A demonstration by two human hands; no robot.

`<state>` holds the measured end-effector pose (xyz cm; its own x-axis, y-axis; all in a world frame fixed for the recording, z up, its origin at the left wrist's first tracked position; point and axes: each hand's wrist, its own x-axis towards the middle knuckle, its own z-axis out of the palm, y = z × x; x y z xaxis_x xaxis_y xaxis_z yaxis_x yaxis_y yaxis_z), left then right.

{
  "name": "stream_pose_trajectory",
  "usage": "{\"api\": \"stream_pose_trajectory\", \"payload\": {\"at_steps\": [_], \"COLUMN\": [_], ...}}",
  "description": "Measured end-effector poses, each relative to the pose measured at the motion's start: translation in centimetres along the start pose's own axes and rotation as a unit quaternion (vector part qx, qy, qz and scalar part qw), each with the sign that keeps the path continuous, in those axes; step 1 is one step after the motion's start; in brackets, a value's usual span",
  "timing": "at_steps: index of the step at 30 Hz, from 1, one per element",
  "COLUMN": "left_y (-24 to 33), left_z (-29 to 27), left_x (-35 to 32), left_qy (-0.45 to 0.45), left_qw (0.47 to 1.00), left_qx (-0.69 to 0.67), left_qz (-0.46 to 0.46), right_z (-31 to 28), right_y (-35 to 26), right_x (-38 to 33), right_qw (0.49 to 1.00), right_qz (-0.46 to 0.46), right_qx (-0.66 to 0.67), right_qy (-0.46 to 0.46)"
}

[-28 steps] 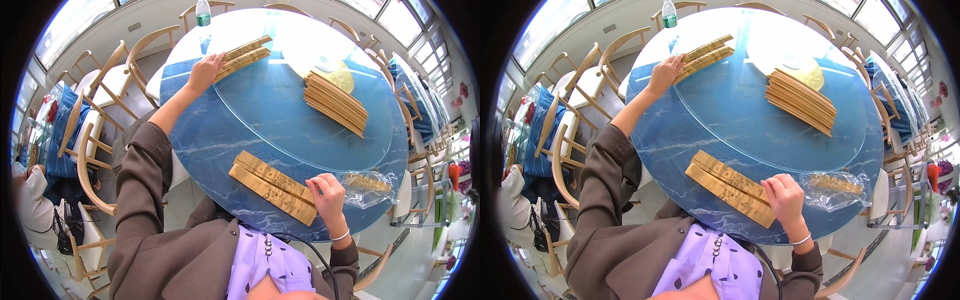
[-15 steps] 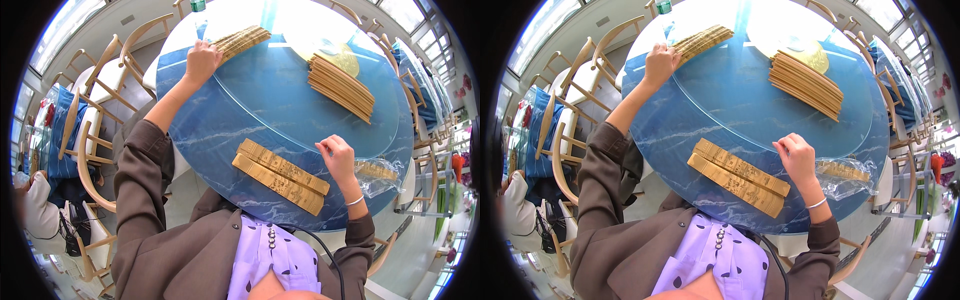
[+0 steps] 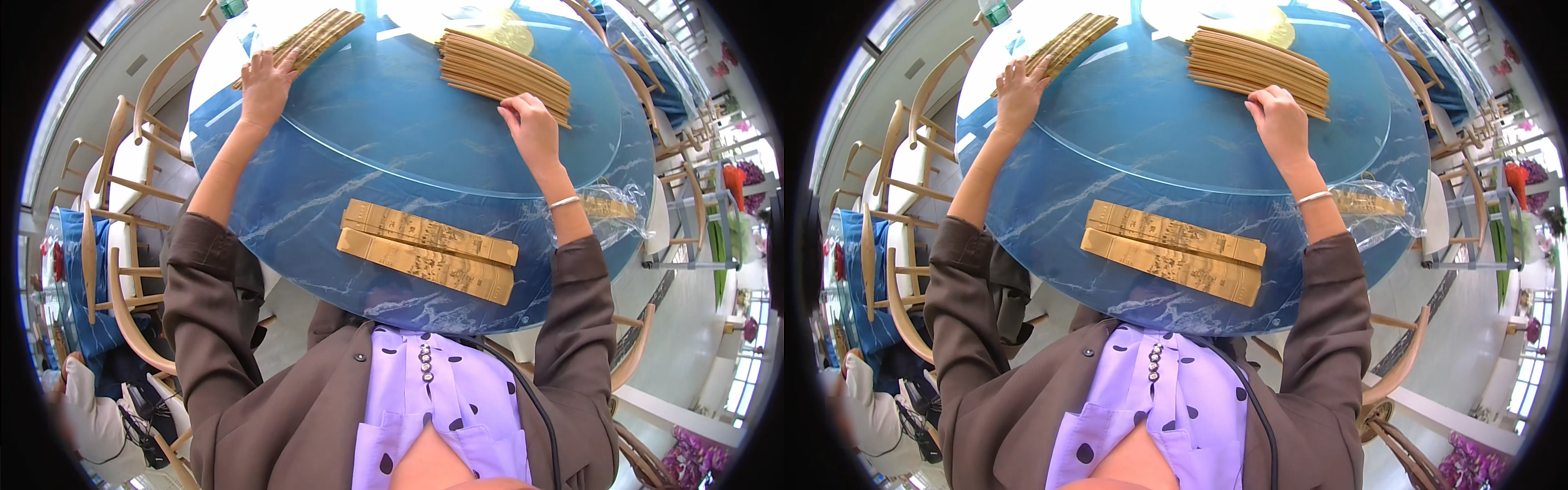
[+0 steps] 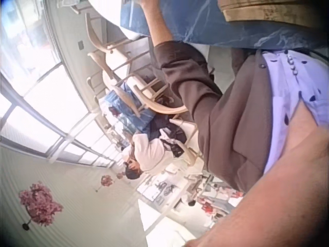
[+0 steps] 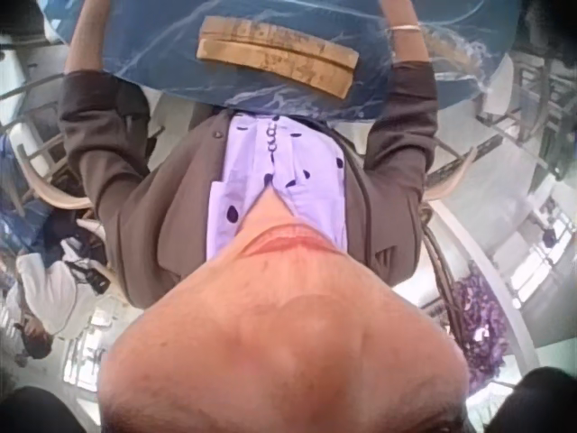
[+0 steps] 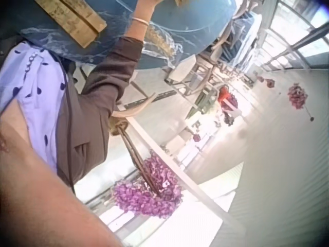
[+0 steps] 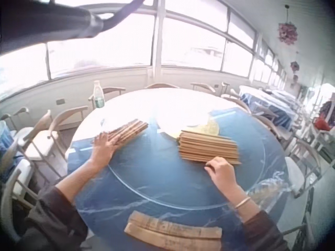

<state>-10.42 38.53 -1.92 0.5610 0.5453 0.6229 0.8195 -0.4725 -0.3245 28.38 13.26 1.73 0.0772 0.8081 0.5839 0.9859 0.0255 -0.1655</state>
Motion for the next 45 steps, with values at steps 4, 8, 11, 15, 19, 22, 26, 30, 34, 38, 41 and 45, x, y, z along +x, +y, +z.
{"api": "stream_pose_trajectory", "payload": {"at_steps": [4, 8, 11, 15, 19, 22, 26, 30, 34, 38, 41, 45], "left_y": [-0.3, 0.8, 3.6, 8.3, 12.0, 13.8, 16.3, 17.9, 18.5, 19.1, 20.6, 24.2], "left_z": [-0.2, -2.1, -6.8, -13.8, -20.4, -22.4, -22.8, -23.6, -23.5, -23.4, -22.7, -21.5], "left_x": [-0.1, -0.5, -1.3, -5.4, -9.6, -12.8, -14.8, -14.8, -14.7, -12.3, -10.2, -7.9], "left_qy": [-0.024, 0.022, 0.06, 0.036, -0.008, -0.016, -0.017, -0.046, -0.046, -0.054, -0.061, -0.104], "left_qw": [1.0, 0.999, 0.993, 0.974, 0.938, 0.915, 0.888, 0.869, 0.866, 0.836, 0.815, 0.814], "left_qx": [0.004, -0.023, -0.102, -0.224, -0.347, -0.403, -0.46, -0.492, -0.495, -0.525, -0.532, -0.493], "left_qz": [-0.002, 0.007, 0.027, 0.022, -0.005, -0.023, -0.007, 0.024, 0.065, 0.152, 0.22, 0.289], "right_z": [0.9, 2.1, 2.4, 2.2, 1.0, 0.1, -0.8, 0.4, -2.4, -11.3, -14.8, -13.3], "right_y": [1.0, 2.0, 2.9, 2.9, 2.5, 2.4, 1.3, 0.4, -2.1, -6.7, -7.6, -8.6], "right_x": [1.1, 1.6, 1.5, 1.8, 2.1, 2.5, 3.0, 2.0, 2.2, -0.6, -5.6, -11.3], "right_qw": [1.0, 0.999, 0.999, 0.998, 0.993, 0.975, 0.958, 0.94, 0.97, 0.897, 0.827, 0.765], "right_qz": [-0.01, -0.014, -0.015, -0.02, -0.057, -0.102, -0.099, -0.165, -0.206, 0.062, 0.121, 0.211], "right_qx": [-0.029, -0.047, -0.05, -0.055, -0.084, -0.107, -0.098, -0.239, -0.126, 0.426, 0.521, 0.575], "right_qy": [0.004, 0.002, 0.007, -0.018, -0.068, -0.165, -0.251, -0.179, 0.022, 0.104, 0.173, 0.198]}}
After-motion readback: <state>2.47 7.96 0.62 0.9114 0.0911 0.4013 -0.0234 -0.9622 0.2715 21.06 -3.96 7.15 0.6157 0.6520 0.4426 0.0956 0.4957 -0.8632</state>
